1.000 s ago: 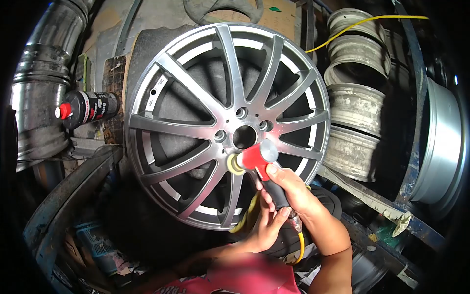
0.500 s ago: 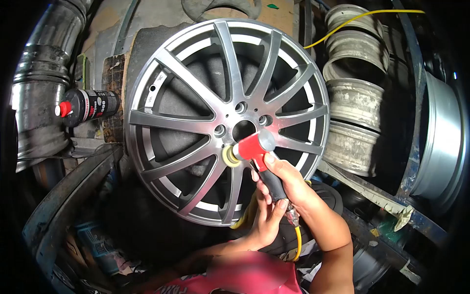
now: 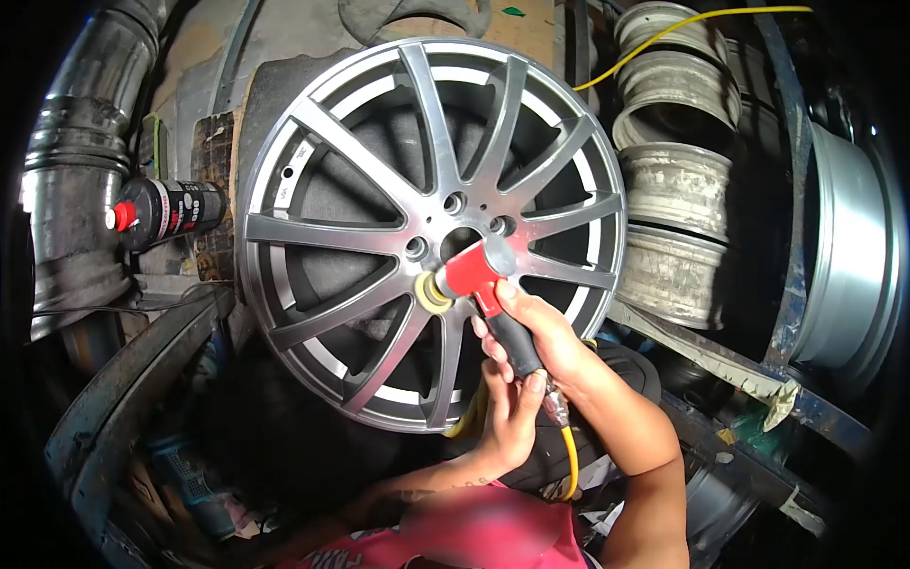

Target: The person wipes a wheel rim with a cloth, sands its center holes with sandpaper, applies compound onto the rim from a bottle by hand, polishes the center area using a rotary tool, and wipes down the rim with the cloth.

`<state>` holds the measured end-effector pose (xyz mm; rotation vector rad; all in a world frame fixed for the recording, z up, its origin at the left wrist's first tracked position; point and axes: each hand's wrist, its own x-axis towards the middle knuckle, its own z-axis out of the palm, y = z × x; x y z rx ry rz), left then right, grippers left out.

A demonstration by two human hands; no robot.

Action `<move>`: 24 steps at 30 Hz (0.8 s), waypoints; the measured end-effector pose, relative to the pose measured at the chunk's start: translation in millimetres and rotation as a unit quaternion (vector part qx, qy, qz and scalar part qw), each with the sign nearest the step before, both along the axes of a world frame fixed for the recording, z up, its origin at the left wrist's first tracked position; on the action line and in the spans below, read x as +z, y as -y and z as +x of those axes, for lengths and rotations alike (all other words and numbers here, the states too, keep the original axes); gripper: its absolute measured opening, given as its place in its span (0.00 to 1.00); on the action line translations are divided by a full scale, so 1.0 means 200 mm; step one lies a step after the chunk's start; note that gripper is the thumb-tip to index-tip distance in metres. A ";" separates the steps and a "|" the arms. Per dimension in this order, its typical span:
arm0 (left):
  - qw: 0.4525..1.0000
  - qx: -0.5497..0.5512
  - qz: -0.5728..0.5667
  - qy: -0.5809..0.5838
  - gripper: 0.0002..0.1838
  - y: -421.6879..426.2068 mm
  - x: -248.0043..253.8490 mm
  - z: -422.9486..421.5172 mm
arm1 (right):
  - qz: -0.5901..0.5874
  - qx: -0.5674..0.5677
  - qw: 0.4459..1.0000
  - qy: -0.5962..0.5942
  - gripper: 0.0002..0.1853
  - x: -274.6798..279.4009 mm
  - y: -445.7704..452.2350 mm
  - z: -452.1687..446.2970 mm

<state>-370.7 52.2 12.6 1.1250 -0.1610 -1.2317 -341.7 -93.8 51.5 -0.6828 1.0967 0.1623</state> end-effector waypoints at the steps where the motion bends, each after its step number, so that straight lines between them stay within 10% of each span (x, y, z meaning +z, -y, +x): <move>1: 0.979 0.033 -0.038 -0.199 0.31 0.01 0.03 -0.01 | -0.008 0.014 1.000 -0.022 0.33 0.01 0.00 0.01; 5: 0.998 0.026 -0.008 -0.049 0.23 0.02 0.07 0.01 | -0.008 0.067 0.997 -0.029 0.33 0.02 0.03 -0.05; 24: 0.986 -0.028 -0.024 -0.162 0.28 -0.01 0.04 -0.01 | -0.040 0.027 0.998 -0.039 0.33 0.05 0.00 -0.02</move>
